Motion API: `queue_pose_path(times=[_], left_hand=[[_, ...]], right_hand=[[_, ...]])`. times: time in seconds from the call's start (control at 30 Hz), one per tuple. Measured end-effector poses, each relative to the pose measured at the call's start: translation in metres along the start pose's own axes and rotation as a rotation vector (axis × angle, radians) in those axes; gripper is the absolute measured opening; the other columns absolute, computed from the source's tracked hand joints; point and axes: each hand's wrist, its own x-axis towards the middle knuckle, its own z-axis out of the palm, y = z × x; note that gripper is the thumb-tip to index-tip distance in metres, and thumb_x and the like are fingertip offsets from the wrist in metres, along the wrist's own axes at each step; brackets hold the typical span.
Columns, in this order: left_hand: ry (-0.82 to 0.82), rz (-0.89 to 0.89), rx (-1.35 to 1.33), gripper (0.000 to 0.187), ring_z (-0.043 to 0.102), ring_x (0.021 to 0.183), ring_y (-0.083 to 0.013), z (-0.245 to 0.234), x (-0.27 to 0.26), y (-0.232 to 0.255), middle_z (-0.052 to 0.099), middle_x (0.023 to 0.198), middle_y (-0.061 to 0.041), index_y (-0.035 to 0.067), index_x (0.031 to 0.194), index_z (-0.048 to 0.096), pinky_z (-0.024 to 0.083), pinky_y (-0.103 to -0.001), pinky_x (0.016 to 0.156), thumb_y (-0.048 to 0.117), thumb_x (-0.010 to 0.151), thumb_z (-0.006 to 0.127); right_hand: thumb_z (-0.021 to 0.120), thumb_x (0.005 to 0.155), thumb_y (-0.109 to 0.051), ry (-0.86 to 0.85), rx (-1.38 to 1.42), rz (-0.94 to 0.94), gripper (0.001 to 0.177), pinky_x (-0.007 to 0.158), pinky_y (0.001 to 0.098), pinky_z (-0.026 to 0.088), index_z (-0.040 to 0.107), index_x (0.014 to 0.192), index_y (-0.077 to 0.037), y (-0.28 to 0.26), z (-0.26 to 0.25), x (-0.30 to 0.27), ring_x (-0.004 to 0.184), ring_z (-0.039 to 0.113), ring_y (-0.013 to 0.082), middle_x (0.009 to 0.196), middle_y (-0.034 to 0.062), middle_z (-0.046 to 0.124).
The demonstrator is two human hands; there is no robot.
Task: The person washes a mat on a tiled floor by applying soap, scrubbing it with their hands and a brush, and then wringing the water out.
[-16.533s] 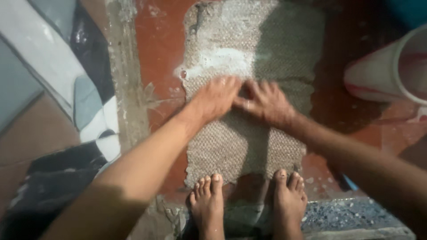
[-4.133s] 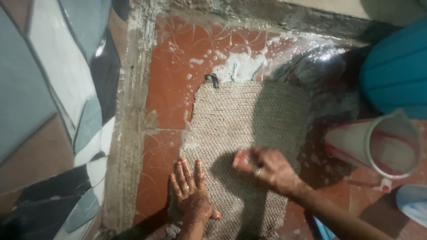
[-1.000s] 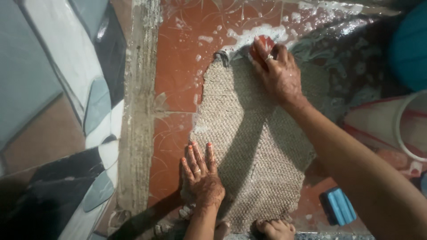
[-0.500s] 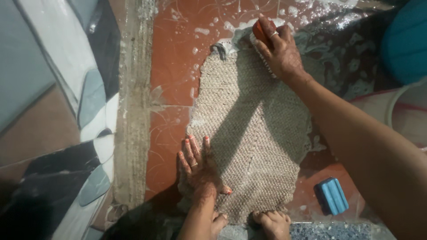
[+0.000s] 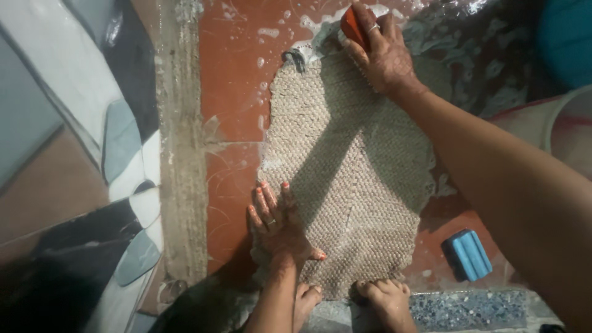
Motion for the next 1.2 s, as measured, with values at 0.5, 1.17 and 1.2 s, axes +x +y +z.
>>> queue_pose_path(times=[0.5, 1.17, 1.2], left_hand=[[-0.172, -0.039, 0.082, 0.178, -0.032, 0.152, -0.0458, -0.015, 0.002, 0.007, -0.033, 0.163, -0.034, 0.007, 0.157, -0.03, -0.018, -0.062, 0.119, 0.08, 0.046, 0.089], [-0.151, -0.024, 0.0, 0.178, -0.033, 0.152, -0.0446, -0.016, 0.0, 0.004, -0.034, 0.163, -0.032, 0.009, 0.156, -0.032, -0.018, -0.061, 0.121, 0.071, 0.046, 0.094], [-0.142, -0.025, -0.001, 0.178, -0.033, 0.152, -0.0446, -0.019, 0.002, 0.005, -0.034, 0.163, -0.032, 0.009, 0.156, -0.032, -0.018, -0.061, 0.121, 0.071, 0.046, 0.094]], right_hand=[[0.057, 0.116, -0.049, 0.048, -0.038, -0.054, 0.065, 0.111, 0.0547, 0.046, 0.021, 0.169, -0.038, 0.002, 0.003, -0.003, 0.136, 0.046, 0.0443, 0.149, 0.0239, 0.04], [0.054, 0.115, -0.053, 0.006, -0.071, 0.001, 0.074, 0.113, 0.0563, 0.044, 0.008, 0.169, -0.033, -0.004, 0.003, 0.002, 0.135, 0.047, 0.0454, 0.147, 0.0266, 0.041], [0.054, 0.112, -0.054, -0.041, -0.092, 0.085, 0.077, 0.108, 0.0592, 0.046, 0.006, 0.169, -0.031, -0.008, 0.005, 0.003, 0.132, 0.048, 0.046, 0.147, 0.0274, 0.041]])
